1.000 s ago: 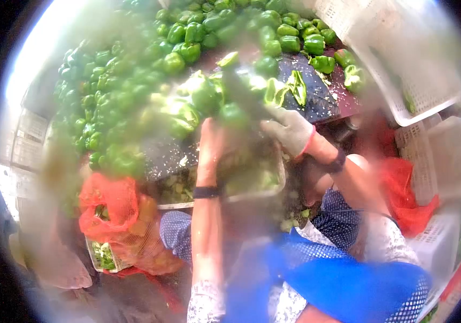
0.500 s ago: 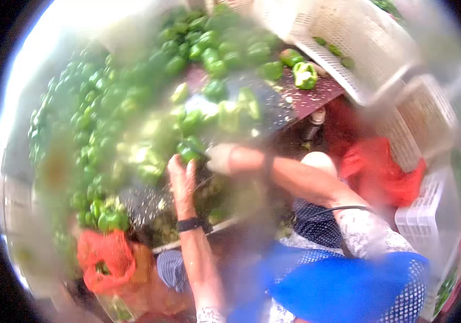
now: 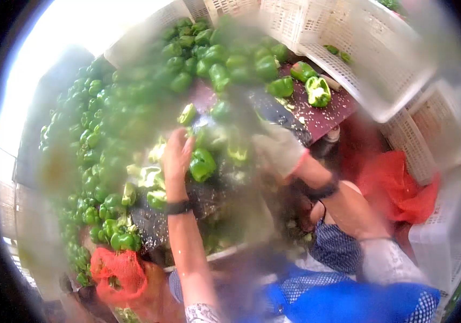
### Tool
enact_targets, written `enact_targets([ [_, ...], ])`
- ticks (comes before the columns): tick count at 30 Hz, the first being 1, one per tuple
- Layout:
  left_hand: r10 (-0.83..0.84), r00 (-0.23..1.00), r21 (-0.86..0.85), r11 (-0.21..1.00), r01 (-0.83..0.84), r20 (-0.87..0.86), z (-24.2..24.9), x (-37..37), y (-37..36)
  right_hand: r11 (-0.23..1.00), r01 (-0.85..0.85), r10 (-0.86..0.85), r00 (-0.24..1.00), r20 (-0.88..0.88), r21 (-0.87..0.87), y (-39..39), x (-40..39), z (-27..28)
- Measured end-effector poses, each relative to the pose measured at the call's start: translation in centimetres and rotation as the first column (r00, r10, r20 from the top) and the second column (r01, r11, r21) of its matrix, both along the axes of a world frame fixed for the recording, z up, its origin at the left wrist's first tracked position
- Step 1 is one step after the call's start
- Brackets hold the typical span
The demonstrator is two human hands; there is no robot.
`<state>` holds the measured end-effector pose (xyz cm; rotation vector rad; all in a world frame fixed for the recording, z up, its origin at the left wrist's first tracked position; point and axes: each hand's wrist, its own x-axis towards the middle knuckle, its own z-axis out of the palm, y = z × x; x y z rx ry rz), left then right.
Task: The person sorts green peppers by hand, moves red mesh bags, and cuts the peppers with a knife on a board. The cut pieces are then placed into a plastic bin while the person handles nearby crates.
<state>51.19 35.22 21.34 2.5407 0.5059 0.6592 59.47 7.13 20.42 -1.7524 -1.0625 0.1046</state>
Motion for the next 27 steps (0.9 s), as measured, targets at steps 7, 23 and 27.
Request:
enact_targets([
  [7,-0.234,0.950,0.090,0.962,0.257,-0.208,-1.6,19.9,-1.2,0.892,0.403,-0.032,0.508,-0.861,0.205,-4.2,2.8,4.2],
  [23,-0.266,0.949,-0.272,0.938,0.215,-0.169,-2.0,28.7,-2.8,0.903,0.385,0.020,0.401,-0.916,0.188,-6.1,5.7,3.6],
  [27,-0.355,0.935,-0.265,0.902,0.340,-0.008,2.1,19.9,-2.4,0.950,0.268,0.021,0.456,-0.890,0.160,-5.7,4.8,4.0],
])
